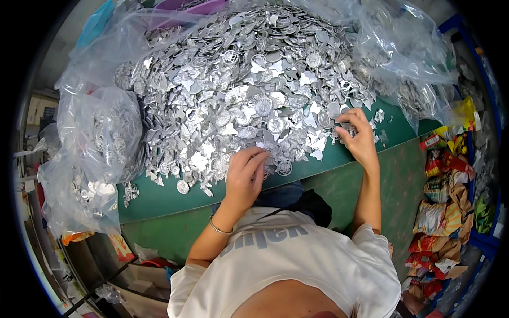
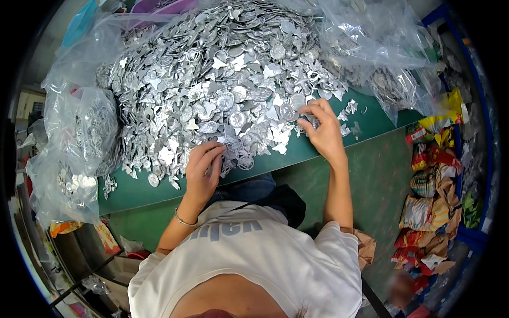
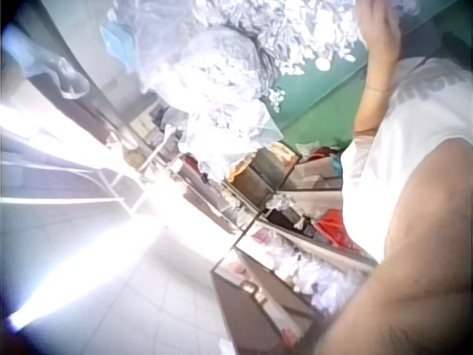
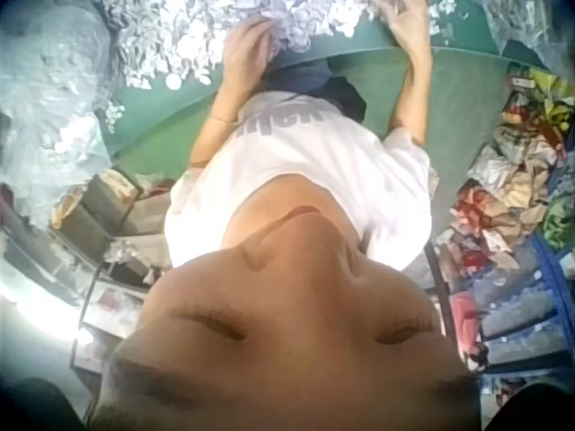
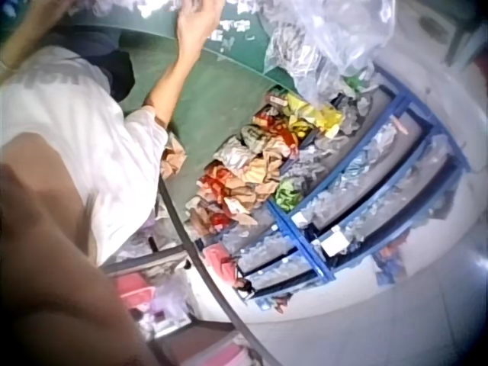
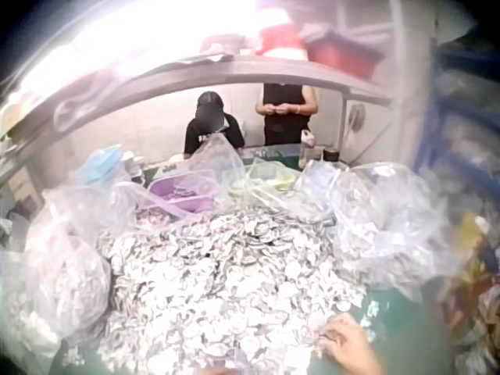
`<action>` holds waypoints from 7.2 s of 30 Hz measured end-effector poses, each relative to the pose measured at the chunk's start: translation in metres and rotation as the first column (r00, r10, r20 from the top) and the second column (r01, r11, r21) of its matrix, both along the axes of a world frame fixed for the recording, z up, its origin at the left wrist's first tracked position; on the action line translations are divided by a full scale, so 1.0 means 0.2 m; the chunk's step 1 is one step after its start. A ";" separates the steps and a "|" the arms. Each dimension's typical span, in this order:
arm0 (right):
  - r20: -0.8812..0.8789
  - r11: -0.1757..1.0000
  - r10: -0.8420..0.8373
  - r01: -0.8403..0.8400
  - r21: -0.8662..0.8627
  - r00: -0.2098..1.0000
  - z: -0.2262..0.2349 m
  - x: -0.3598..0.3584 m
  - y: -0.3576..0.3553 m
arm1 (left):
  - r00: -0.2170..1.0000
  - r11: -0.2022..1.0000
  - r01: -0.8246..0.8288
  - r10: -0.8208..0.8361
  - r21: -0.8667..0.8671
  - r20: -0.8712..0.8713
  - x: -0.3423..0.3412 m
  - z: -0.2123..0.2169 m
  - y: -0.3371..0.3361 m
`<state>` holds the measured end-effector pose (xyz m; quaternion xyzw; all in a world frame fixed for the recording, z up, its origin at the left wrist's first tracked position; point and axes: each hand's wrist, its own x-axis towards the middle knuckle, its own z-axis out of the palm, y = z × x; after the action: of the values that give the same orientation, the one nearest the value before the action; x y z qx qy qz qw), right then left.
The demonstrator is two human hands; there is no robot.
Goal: The person sorts small silver-colored decorative pieces by hand on a green workbench, picking through a large central pile and placing selected items into plastic bags.
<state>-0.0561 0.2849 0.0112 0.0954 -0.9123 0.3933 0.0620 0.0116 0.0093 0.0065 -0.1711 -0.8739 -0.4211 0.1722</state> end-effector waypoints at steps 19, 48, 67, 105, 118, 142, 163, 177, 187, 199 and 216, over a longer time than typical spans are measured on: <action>0.269 0.081 0.145 0.259 -0.962 0.952 -0.09 0.09 0.15 | 0.983 0.961 0.172 -0.182 -0.217 -0.025 0.01 -0.11 0.08; 0.236 0.552 0.060 0.165 -0.817 0.970 -0.12 -0.08 0.30 | 0.983 0.981 0.180 -0.176 -0.071 0.058 0.01 -0.02 0.22; 0.189 -0.244 0.575 0.387 -0.889 0.796 -0.07 -0.01 0.05 | 0.661 0.592 -0.103 -0.559 0.799 0.500 0.03 0.01 0.15; -0.265 0.951 0.280 -0.304 -0.056 0.923 -0.09 0.02 -0.77 | 0.678 0.630 -0.565 -0.013 0.533 0.735 0.36 0.05 -0.28; 0.462 0.765 0.620 -0.358 -0.535 0.635 0.14 0.32 -0.97 | 0.502 -0.140 -0.735 -0.770 0.663 0.394 0.33 -0.04 -0.34; -0.149 0.748 0.593 -0.473 0.466 0.791 -0.02 0.05 -0.93 | 0.809 -0.197 -0.503 -0.449 0.841 0.379 0.47 -0.06 -0.57; -0.129 0.437 0.870 -0.623 0.649 0.475 0.01 -0.01 -1.41 | 0.783 0.673 -0.620 0.498 0.404 0.372 0.47 -0.09 -0.64; -0.182 0.630 0.748 -0.596 0.498 0.639 0.03 0.02 -1.61 | 0.774 0.586 -0.629 0.533 0.510 0.342 0.43 -0.10 -0.67; -0.150 0.560 0.752 -0.501 0.660 0.642 0.01 -0.03 -1.66 | 0.760 0.569 -0.644 0.554 0.511 0.340 0.44 -0.10 -0.68; 0.455 0.542 0.792 -0.126 -0.831 0.407 0.13 -0.19 -1.64 | 0.722 0.536 -0.674 0.622 0.509 0.302 0.41 -0.12 -0.72; 0.395 0.391 0.786 0.112 -0.914 0.476 0.11 -0.27 -1.71 | 0.703 0.501 -0.683 0.648 0.532 0.293 0.41 -0.13 -0.77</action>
<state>-0.1106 -0.0575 0.0336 0.0774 -0.4490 0.7870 -0.4161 0.0935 -0.1450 -0.0193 0.2544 -0.6927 -0.5820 0.3418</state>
